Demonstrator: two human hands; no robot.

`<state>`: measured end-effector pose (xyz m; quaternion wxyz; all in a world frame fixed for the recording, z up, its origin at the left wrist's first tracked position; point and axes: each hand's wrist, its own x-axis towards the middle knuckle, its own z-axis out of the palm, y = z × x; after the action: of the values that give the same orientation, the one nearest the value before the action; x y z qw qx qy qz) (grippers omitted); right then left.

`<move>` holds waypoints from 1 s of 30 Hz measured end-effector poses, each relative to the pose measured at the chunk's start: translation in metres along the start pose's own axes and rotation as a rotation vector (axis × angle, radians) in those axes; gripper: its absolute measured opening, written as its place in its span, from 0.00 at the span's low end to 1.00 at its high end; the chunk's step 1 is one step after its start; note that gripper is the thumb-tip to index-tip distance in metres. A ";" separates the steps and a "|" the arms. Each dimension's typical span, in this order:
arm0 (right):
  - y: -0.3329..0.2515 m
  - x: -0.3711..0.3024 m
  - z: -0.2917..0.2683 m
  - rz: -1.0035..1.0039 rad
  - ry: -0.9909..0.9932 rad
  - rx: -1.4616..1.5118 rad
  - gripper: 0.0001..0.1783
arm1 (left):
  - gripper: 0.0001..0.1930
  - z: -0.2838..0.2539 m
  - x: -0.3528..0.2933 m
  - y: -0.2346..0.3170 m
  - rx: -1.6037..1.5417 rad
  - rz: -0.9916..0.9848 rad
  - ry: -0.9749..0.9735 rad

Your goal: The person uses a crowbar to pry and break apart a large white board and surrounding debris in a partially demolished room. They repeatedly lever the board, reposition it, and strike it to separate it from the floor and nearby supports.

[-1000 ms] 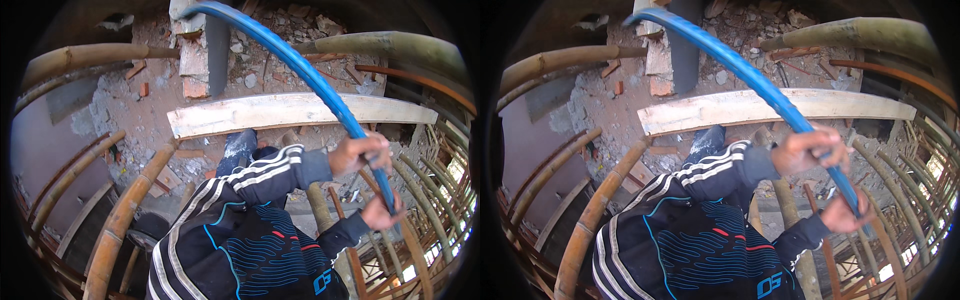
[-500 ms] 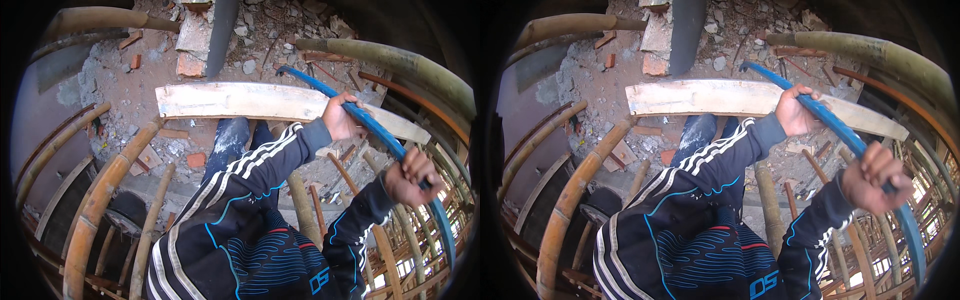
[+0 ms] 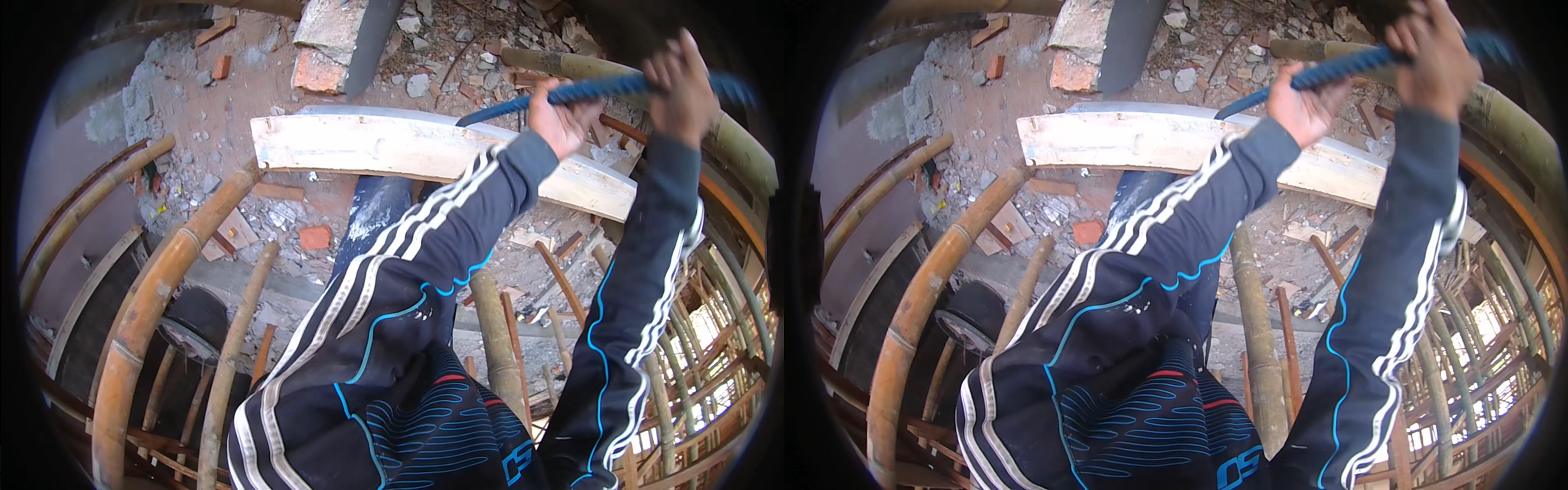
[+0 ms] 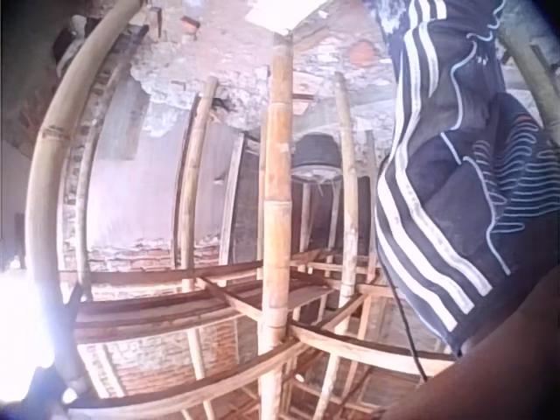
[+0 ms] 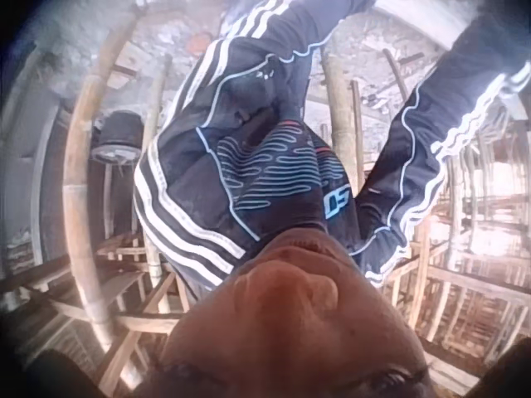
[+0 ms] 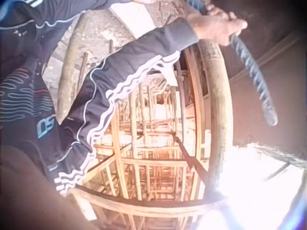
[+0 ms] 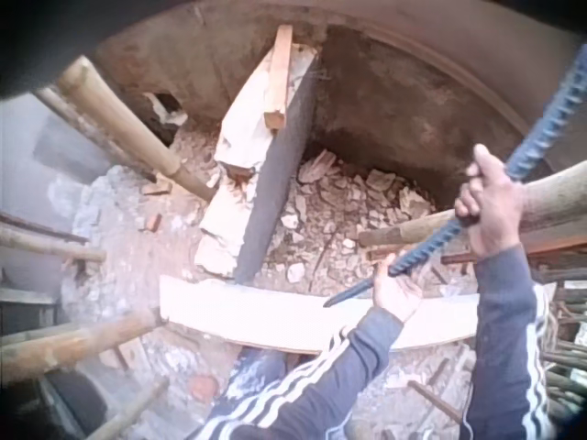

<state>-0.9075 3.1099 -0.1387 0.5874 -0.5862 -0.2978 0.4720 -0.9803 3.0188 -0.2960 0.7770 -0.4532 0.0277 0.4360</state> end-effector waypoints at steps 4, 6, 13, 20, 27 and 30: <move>0.029 0.043 0.038 0.012 0.113 -0.193 0.15 | 0.25 0.017 0.010 0.028 0.224 0.014 0.101; 0.041 0.038 0.029 0.029 0.090 -0.213 0.15 | 0.32 0.023 -0.019 0.045 0.886 -0.106 0.227; 0.020 -0.092 -0.011 0.068 0.132 -0.025 0.16 | 0.42 -0.041 -0.145 0.290 3.323 -0.034 0.679; 0.011 -0.200 -0.063 -0.176 0.388 0.068 0.18 | 0.37 0.016 -0.123 0.297 3.547 -1.031 0.630; -0.006 -0.260 -0.065 -0.328 0.431 0.073 0.20 | 0.27 0.011 -0.173 0.272 3.572 -0.714 0.660; -0.021 -0.280 -0.070 -0.394 0.401 0.095 0.20 | 0.25 0.006 -0.180 0.269 3.524 -0.686 0.699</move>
<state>-0.9460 2.8310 -0.0711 0.7417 -0.5705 -0.2614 0.2369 -1.2826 2.9614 -0.3965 -0.2977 -0.7540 -0.4604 0.3617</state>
